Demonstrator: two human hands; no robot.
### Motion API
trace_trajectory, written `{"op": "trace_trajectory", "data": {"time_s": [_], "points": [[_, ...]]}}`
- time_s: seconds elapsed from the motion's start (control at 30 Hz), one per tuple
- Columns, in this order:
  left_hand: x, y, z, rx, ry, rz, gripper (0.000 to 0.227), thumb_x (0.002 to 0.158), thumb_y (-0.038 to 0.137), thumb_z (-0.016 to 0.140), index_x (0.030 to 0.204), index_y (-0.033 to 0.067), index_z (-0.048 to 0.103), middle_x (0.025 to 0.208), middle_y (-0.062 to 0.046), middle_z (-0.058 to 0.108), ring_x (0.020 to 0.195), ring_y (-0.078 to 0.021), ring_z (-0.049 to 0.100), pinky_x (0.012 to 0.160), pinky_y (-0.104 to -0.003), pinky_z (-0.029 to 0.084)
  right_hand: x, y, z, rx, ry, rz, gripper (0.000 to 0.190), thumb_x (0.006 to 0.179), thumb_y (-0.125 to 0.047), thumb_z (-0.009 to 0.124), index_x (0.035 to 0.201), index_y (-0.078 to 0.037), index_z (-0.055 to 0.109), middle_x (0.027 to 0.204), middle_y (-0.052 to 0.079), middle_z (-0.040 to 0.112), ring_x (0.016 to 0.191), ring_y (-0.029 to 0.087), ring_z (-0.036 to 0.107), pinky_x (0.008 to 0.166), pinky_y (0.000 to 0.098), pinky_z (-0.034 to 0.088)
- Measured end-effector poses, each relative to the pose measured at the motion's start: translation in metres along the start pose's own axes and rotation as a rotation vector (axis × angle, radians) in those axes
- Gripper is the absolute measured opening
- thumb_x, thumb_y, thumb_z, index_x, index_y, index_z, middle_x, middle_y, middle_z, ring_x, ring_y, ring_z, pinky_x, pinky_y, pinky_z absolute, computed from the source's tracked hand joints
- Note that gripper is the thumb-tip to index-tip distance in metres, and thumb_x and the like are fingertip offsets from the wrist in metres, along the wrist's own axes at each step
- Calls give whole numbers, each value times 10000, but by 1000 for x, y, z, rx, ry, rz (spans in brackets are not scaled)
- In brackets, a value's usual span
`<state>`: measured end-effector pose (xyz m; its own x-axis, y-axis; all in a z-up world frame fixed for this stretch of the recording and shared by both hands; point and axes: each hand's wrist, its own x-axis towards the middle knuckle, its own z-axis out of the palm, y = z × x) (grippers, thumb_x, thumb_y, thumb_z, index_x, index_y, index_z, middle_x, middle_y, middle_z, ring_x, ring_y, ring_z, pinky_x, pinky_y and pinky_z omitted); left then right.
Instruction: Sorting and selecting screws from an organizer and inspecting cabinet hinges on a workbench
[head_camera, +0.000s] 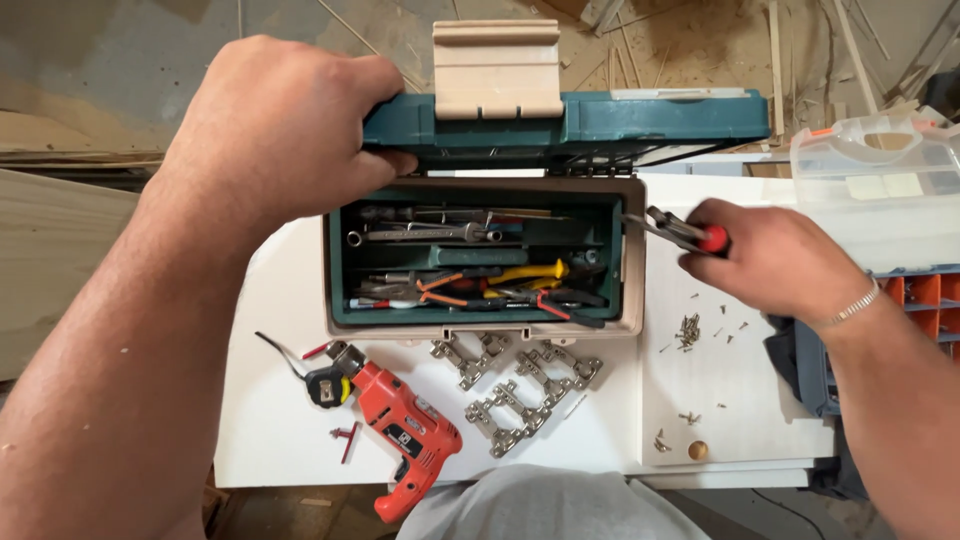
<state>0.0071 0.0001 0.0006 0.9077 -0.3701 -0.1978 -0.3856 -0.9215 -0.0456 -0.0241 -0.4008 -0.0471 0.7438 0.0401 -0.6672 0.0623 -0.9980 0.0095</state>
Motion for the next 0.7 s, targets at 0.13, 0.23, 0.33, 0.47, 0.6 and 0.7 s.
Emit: {"op": "trace_trajectory", "data": {"time_s": [0.13,0.23,0.33,0.47,0.6,0.7], "points": [[2,-1,-1,-10,12,2,363,760,503,685,905,176,625,744,-94,713,771,-433,689,600,-538,511,-3,13,10,40,-32,31,307,853,-401,617,1114,-243,648,899,107,795,858,323,744,775,421,542],[4,-1,-6,-37,-5,7,352,794,511,683,915,183,641,782,-112,731,793,-458,696,618,-560,514,2,9,26,32,-5,-88,328,834,-404,673,1142,-289,671,960,41,796,929,303,740,826,408,542],[7,-4,-3,-53,43,42,396,767,538,733,908,178,648,777,-126,732,781,-473,695,611,-564,514,18,2,51,-13,207,-316,386,821,-422,688,1191,-312,672,1011,-25,779,892,317,722,750,437,556],[10,-7,-1,-75,34,31,393,787,509,742,932,157,645,771,-144,720,757,-478,678,586,-561,498,40,-47,52,-249,379,-397,316,867,-350,564,1161,-352,680,840,7,768,752,318,724,599,450,539],[12,-8,2,-123,54,36,380,782,512,757,919,172,658,779,-132,725,756,-482,675,594,-567,502,45,-94,40,-258,311,-483,178,799,-295,694,974,-302,664,835,-7,723,728,262,699,603,404,581],[12,-8,4,-143,86,54,374,773,506,764,920,176,669,787,-126,732,761,-474,680,597,-568,505,49,-110,39,-267,377,-542,90,744,-243,712,808,-277,659,830,-65,690,761,225,679,618,402,535]]}}
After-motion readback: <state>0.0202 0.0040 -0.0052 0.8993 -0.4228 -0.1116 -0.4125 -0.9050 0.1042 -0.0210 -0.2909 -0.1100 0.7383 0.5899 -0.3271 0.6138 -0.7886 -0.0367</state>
